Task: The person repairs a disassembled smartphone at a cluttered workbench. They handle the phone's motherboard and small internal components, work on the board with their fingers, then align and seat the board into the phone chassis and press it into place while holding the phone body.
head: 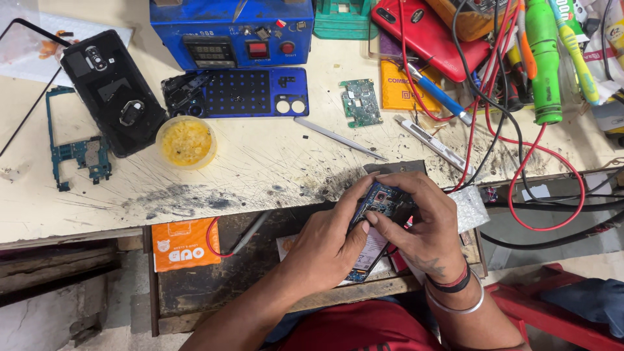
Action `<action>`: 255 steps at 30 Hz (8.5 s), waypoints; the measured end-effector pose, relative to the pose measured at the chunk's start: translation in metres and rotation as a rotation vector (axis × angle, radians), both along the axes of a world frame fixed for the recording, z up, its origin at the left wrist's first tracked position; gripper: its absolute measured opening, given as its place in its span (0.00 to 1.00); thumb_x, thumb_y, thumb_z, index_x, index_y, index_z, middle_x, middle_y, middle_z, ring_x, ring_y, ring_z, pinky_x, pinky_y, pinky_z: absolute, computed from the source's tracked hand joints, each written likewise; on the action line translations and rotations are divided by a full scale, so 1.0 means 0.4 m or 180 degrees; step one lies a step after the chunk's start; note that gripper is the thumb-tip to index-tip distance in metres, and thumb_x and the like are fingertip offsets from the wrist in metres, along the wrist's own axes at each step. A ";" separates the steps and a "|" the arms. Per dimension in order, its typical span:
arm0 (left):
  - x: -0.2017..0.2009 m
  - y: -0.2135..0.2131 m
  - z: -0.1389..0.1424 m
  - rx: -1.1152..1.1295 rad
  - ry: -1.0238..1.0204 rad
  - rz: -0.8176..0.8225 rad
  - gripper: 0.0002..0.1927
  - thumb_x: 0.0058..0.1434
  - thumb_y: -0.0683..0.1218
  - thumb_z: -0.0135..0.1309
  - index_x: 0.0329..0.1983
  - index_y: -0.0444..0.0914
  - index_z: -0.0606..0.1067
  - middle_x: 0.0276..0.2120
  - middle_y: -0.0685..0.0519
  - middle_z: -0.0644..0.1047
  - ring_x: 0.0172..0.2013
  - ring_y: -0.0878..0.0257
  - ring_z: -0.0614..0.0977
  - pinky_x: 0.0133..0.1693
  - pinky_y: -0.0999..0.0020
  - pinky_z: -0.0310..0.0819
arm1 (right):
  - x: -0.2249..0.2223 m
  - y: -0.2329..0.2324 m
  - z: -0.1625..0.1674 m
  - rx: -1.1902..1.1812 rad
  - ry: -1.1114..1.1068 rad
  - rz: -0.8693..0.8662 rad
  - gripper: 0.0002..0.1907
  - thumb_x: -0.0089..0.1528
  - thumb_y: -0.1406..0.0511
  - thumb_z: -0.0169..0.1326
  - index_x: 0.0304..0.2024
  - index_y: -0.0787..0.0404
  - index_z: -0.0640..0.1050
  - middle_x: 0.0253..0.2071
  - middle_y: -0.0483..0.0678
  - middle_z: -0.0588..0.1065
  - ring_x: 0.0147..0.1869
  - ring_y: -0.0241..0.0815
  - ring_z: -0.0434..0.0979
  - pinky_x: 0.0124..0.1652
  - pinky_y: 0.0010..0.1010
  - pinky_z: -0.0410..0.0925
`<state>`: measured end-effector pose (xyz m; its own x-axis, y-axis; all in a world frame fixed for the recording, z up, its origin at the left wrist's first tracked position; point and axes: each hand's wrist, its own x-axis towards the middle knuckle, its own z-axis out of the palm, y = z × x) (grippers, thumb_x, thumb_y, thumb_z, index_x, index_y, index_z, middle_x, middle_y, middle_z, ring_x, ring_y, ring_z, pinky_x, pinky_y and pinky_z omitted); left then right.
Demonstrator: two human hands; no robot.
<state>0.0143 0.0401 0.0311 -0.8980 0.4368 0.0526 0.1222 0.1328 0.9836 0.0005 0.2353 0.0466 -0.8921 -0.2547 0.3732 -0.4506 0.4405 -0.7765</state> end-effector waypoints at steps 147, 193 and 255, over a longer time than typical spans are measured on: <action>0.007 -0.009 -0.057 0.2029 -0.0621 0.0357 0.24 0.78 0.45 0.43 0.73 0.28 0.64 0.58 0.49 0.77 0.58 0.67 0.75 0.62 0.70 0.68 | 0.074 -0.022 -0.128 -0.0279 0.0441 -0.0134 0.20 0.61 0.68 0.61 0.52 0.69 0.71 0.34 0.48 0.81 0.34 0.33 0.82 0.35 0.24 0.73; 0.017 0.002 -0.057 0.1327 0.0067 0.1331 0.09 0.68 0.41 0.60 0.48 0.31 0.78 0.35 0.52 0.83 0.32 0.74 0.79 0.33 0.77 0.74 | 0.032 -0.043 -0.059 -0.0425 0.0753 -0.0661 0.13 0.56 0.75 0.66 0.43 0.65 0.82 0.43 0.53 0.81 0.47 0.43 0.85 0.47 0.28 0.76; 0.013 0.010 -0.007 0.0477 0.0805 0.1995 0.06 0.64 0.42 0.63 0.35 0.33 0.80 0.21 0.56 0.79 0.22 0.77 0.74 0.23 0.77 0.66 | 0.050 -0.097 0.024 0.1670 0.1599 -0.0587 0.26 0.53 0.72 0.63 0.55 0.60 0.80 0.54 0.52 0.79 0.38 0.42 0.82 0.35 0.30 0.72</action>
